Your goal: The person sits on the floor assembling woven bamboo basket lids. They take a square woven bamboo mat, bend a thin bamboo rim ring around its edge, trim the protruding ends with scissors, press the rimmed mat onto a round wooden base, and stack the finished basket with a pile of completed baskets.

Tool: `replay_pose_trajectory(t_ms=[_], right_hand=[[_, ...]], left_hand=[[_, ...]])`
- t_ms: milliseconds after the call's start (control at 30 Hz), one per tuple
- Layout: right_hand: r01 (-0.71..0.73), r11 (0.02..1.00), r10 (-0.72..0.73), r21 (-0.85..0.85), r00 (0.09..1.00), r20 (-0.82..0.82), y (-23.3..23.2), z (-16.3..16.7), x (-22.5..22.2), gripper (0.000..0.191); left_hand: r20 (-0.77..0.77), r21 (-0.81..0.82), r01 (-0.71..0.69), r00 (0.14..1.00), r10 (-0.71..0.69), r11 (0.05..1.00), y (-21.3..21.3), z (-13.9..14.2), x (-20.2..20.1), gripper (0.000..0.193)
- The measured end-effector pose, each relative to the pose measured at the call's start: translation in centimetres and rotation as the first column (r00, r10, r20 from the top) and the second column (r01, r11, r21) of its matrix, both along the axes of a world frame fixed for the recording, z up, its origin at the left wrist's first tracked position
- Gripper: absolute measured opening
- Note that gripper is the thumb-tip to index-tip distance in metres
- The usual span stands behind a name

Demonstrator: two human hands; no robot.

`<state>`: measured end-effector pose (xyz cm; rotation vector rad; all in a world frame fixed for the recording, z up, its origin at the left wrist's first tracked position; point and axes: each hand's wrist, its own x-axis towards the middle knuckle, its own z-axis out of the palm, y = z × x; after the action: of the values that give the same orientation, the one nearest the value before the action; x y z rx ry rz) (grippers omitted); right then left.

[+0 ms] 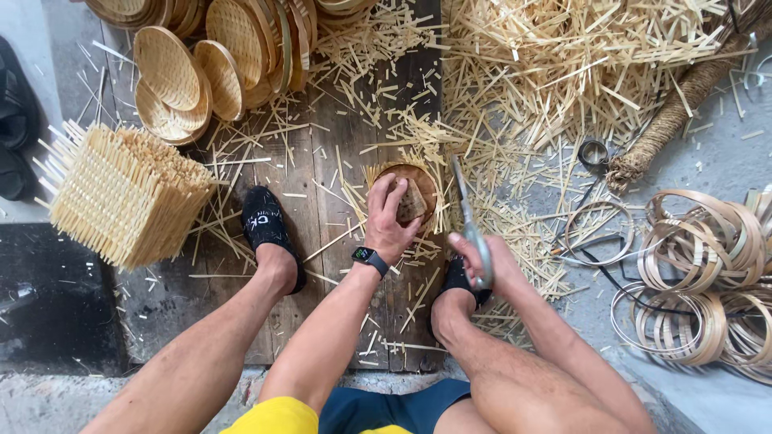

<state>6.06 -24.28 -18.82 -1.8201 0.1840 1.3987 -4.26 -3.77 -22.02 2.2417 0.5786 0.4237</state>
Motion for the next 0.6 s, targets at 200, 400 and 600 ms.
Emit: replay_pose_trajectory(t_ms=[200, 400, 600], right_hand=[[-0.383, 0.847, 0.527, -0.368, 0.523, 0.669, -2.2, 0.0, 3.0, 0.054], [-0.413, 0.661, 0.728, -0.626, 0.150, 0.669, -0.5, -2.2, 4.5, 0.048], [-0.431, 0.647, 0.719, -0.629, 0.069, 0.692, -0.7, -2.2, 7.2, 0.027]], left_hand=[[0.010, 0.024, 0.039, 0.999, -0.039, 0.999, 0.3, 0.0, 0.2, 0.082], [0.019, -0.059, 0.125, 0.992, -0.124, 0.990, -0.1, 0.5, 0.2, 0.080], [-0.117, -0.193, -0.125, 0.988, 0.104, 0.973, -1.9, 1.8, 0.9, 0.071]])
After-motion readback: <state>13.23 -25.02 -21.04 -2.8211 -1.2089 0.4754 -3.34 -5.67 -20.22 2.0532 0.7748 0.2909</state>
